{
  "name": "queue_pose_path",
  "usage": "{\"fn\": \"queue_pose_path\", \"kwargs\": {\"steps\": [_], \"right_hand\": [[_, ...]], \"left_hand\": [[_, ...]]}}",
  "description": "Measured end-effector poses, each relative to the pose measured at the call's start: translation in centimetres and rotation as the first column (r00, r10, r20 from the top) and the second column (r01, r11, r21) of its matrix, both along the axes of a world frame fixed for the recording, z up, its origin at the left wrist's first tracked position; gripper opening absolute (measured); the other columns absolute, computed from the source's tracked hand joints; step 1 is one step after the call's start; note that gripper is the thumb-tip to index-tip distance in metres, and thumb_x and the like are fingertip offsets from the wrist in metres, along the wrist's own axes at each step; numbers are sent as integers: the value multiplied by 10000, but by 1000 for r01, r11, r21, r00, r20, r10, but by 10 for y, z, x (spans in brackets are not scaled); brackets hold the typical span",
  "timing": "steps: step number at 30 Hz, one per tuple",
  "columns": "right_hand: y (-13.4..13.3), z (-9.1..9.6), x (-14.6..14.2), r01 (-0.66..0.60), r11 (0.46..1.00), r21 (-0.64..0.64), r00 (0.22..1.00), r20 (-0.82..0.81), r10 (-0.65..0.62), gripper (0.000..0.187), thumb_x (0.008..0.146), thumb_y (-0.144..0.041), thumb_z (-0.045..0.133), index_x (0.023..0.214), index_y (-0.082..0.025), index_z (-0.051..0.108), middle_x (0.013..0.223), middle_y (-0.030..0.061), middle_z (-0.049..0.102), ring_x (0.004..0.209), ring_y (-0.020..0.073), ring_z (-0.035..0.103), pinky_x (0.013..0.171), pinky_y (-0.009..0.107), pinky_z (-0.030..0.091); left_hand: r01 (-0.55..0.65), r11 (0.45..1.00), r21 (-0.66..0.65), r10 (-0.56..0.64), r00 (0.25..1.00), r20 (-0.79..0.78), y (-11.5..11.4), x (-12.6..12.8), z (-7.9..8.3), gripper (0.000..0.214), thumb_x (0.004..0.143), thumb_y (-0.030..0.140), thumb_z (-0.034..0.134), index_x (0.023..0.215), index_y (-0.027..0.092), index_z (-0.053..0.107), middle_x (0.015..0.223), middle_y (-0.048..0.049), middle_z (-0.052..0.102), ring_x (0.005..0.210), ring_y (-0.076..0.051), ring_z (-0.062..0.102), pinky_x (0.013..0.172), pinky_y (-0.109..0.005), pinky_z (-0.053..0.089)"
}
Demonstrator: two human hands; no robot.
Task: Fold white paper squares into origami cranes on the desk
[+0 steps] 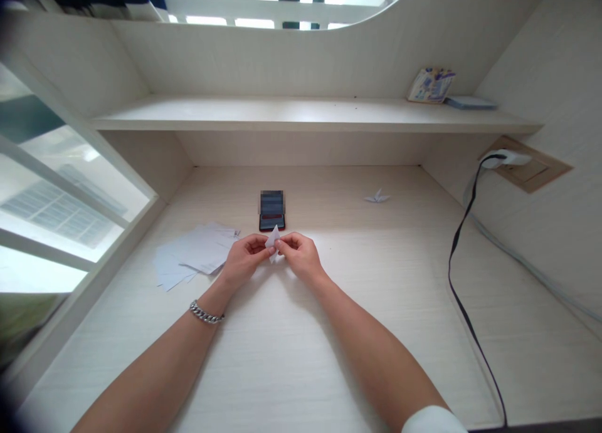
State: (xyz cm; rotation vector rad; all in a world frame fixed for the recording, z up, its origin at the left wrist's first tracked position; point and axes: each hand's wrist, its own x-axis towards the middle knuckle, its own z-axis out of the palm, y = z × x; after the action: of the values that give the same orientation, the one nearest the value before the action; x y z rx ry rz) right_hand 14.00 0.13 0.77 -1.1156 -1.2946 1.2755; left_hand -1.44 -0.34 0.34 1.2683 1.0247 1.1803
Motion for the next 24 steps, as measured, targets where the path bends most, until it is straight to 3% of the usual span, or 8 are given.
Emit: {"fn": "queue_pose_path", "kwargs": {"steps": [3,7,11,16,24], "right_hand": [[1,-1,1,-30,999,-27,999,33,31,248,672,-393,651,704,-148,631,631,8,612,566,122,527,540,252,394],[3,2,6,-137,988,-64,989,54,141,226,664,-349,666,740,-139,635,678,25,630,600,129,549,558,258,410],[3,3,8,-106,994,-31,994,-38,105,347,660,-346,677,947,-156,629,808,56,662,683,153,597,605,278,458],[3,0,7,-56,998,37,993,108,51,249,694,-323,636,867,-151,687,839,74,691,735,177,618,677,307,475],[2,0,6,-67,998,19,996,56,66,273,662,-301,682,895,-159,703,897,88,704,811,206,638,729,321,485]], "left_hand": [[-88,996,3,88,996,-18,2,-2,-3,274,648,314,719,828,124,639,805,-57,674,728,-147,625,695,-276,504],[-113,993,-18,112,993,-21,1,-2,-2,301,696,347,673,902,129,658,881,-76,674,781,-164,628,718,-305,525],[-60,998,-18,59,996,-71,-2,-1,1,327,709,358,657,949,136,662,898,-88,677,768,-173,632,669,-301,539],[-78,997,-9,78,995,-69,-2,-4,0,386,667,332,696,998,140,645,868,-84,689,758,-179,645,678,-301,532],[-119,992,36,123,978,-166,-4,-4,0,275,670,318,690,890,153,680,875,-79,705,774,-186,651,709,-286,513]]}}
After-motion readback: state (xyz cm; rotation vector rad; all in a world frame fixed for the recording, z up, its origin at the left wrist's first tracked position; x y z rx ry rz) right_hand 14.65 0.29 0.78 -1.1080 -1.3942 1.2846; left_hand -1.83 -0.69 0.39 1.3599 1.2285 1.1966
